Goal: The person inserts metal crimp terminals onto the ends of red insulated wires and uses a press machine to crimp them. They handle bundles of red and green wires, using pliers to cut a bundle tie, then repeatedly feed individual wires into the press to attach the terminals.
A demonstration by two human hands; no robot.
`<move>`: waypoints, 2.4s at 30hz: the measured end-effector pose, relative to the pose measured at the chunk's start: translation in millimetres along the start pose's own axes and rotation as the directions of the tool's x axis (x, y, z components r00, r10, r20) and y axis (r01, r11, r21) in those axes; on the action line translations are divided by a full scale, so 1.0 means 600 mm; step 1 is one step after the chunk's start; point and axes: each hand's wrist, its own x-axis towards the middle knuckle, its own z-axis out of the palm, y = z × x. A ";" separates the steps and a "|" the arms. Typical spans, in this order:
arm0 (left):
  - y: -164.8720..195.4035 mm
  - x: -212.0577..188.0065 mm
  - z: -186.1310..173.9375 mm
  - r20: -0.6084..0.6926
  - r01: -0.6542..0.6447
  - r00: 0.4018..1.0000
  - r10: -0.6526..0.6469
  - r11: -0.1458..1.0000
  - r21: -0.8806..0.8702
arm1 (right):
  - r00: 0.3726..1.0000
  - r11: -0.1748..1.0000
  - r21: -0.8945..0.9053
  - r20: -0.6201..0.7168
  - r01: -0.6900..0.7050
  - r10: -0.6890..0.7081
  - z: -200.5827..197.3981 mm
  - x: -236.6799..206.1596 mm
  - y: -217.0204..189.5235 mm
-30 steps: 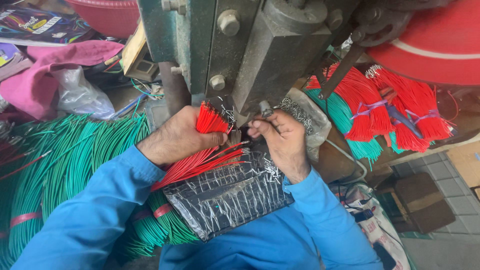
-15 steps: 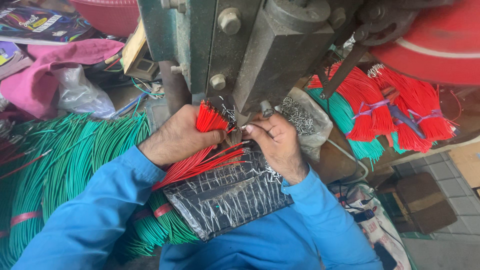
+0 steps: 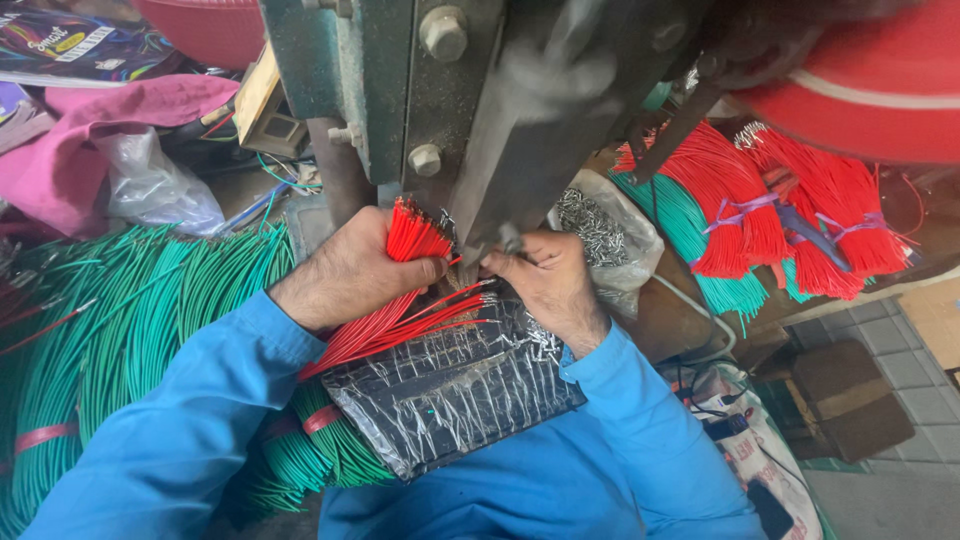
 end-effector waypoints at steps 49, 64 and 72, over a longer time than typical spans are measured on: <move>0.007 -0.003 0.000 0.023 -0.012 1.000 0.012 1.000 -0.015 | 0.997 0.996 0.070 0.048 0.056 -0.059 -0.001 0.000 -0.007; 0.005 -0.002 -0.003 0.108 -0.059 0.991 0.076 0.986 -0.159 | 0.998 0.957 0.285 0.012 0.061 -0.067 -0.016 0.002 -0.018; 0.015 -0.004 -0.007 0.096 -0.052 0.993 0.061 0.995 -0.090 | 0.971 0.862 -0.490 0.237 0.132 -0.014 -0.089 -0.054 -0.086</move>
